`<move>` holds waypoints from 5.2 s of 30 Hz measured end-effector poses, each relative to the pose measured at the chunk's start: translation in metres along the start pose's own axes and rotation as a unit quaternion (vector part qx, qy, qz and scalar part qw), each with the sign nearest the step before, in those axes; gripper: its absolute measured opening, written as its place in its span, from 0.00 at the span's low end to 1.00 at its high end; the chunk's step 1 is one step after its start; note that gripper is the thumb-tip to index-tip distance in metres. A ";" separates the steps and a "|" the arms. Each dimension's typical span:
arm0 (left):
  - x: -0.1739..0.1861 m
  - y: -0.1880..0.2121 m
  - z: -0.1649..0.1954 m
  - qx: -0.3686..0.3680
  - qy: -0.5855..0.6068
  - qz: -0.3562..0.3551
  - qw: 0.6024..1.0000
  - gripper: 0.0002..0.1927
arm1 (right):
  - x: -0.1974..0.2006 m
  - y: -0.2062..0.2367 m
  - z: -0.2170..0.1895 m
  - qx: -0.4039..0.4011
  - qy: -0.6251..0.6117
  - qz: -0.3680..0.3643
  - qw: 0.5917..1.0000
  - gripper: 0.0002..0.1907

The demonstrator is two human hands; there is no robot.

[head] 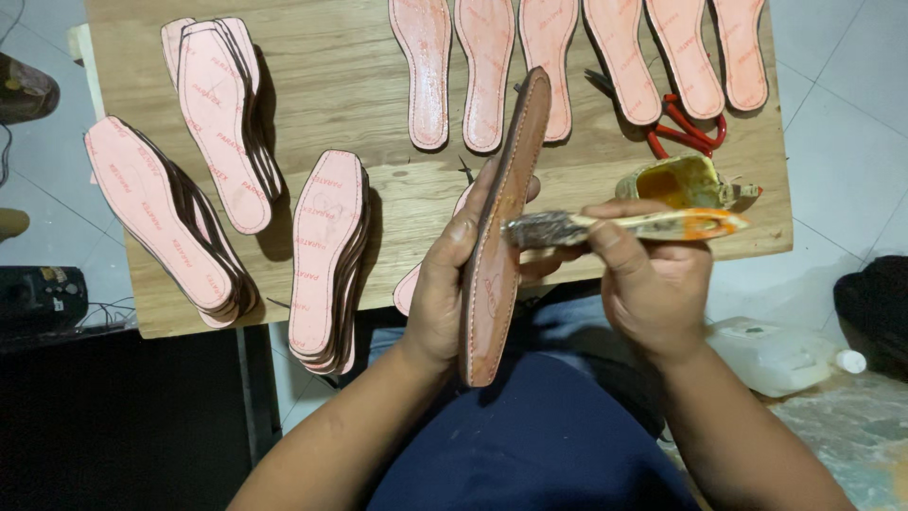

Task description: The person sits at a workbench and uses a brush to spread adhesive from a small container onto the pink underside of shoe insoles, one at a time. They dip the brush, brush the insole surface, and set the coated insole onto a growing stack on the table.

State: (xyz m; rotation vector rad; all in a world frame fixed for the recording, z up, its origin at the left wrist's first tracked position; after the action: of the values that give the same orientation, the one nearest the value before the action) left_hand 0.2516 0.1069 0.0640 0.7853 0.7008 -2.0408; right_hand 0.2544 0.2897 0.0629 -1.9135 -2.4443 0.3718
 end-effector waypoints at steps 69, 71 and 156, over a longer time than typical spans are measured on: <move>0.073 -0.025 -0.021 0.055 0.049 0.220 0.973 0.38 | -0.041 0.009 -0.046 0.039 0.244 -0.331 0.911 0.12; 0.074 -0.023 -0.022 0.033 0.092 0.149 0.984 0.39 | -0.036 0.013 -0.042 0.027 0.210 -0.323 0.922 0.11; 0.155 -0.002 -0.053 0.010 -0.043 0.463 0.885 0.29 | 0.066 0.056 0.070 -0.195 0.069 0.044 0.977 0.12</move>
State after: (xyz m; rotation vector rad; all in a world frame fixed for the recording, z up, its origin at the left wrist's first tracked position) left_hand 0.1923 0.0694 -0.0839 0.8185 0.1670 -1.1891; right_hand 0.2800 0.3528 -0.0245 -2.1038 -2.4884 -0.2563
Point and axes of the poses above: each hand's wrist, its own y-axis away from the middle knuckle, its own x-axis out of the back of the hand, z = x × y, the point moved 4 cm from there along -y, towards the middle knuckle, and after that the axes turned 15 degrees about -z, right-handed, at the moved point
